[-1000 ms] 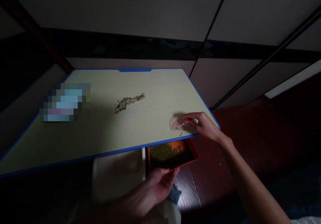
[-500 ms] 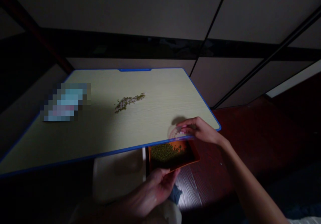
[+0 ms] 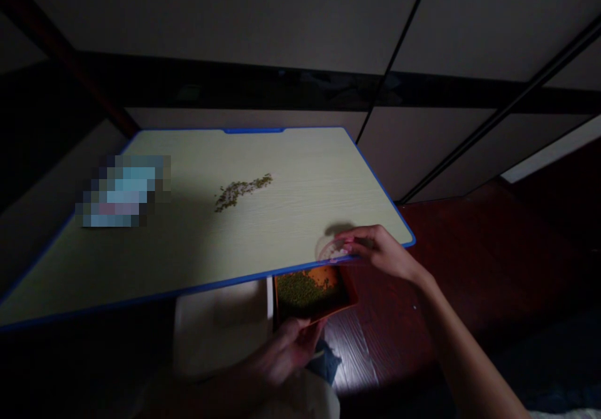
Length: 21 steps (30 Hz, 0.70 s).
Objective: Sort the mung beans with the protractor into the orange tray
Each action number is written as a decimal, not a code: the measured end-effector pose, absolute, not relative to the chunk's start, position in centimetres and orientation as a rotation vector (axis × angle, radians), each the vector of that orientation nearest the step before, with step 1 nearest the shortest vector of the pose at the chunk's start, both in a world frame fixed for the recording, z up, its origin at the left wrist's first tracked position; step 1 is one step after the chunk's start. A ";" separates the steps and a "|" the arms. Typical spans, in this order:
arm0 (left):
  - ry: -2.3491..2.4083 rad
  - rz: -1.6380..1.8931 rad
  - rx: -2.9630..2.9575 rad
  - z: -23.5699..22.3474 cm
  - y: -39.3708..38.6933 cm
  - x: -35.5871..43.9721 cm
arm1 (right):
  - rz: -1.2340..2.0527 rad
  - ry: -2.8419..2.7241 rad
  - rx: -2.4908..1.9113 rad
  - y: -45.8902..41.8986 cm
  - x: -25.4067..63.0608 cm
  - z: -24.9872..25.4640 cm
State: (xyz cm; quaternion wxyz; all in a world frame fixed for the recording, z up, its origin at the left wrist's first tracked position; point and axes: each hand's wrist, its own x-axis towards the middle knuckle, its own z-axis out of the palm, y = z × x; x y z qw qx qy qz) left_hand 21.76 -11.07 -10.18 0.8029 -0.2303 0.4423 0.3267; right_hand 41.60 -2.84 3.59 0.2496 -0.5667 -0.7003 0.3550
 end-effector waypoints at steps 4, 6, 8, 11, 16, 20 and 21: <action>0.940 0.707 -0.459 -11.1 -11.4 20.9 | 0.960 -1.905 -1.548 -2.9 41.5 3.5; 0.964 0.725 -0.436 -11.6 -11.5 20.8 | 0.963 -1.901 -1.550 -2.9 41.4 3.4; 0.992 0.739 -0.413 -11.8 -11.6 20.8 | 0.976 -1.890 -1.543 -2.9 41.3 3.3; 1.031 0.761 -0.387 -11.7 -11.5 21.1 | 0.987 -1.866 -1.521 -2.9 41.1 3.2; 1.068 0.780 -0.386 -10.9 -11.5 21.5 | 0.993 -1.830 -1.510 -2.7 41.0 2.9; 1.088 0.759 -0.405 -11.1 -11.2 21.5 | 0.949 -1.692 -1.525 -2.5 41.3 2.1; 1.092 0.742 -0.413 -11.3 -11.1 21.5 | 0.924 -1.620 -1.521 -2.5 41.4 1.8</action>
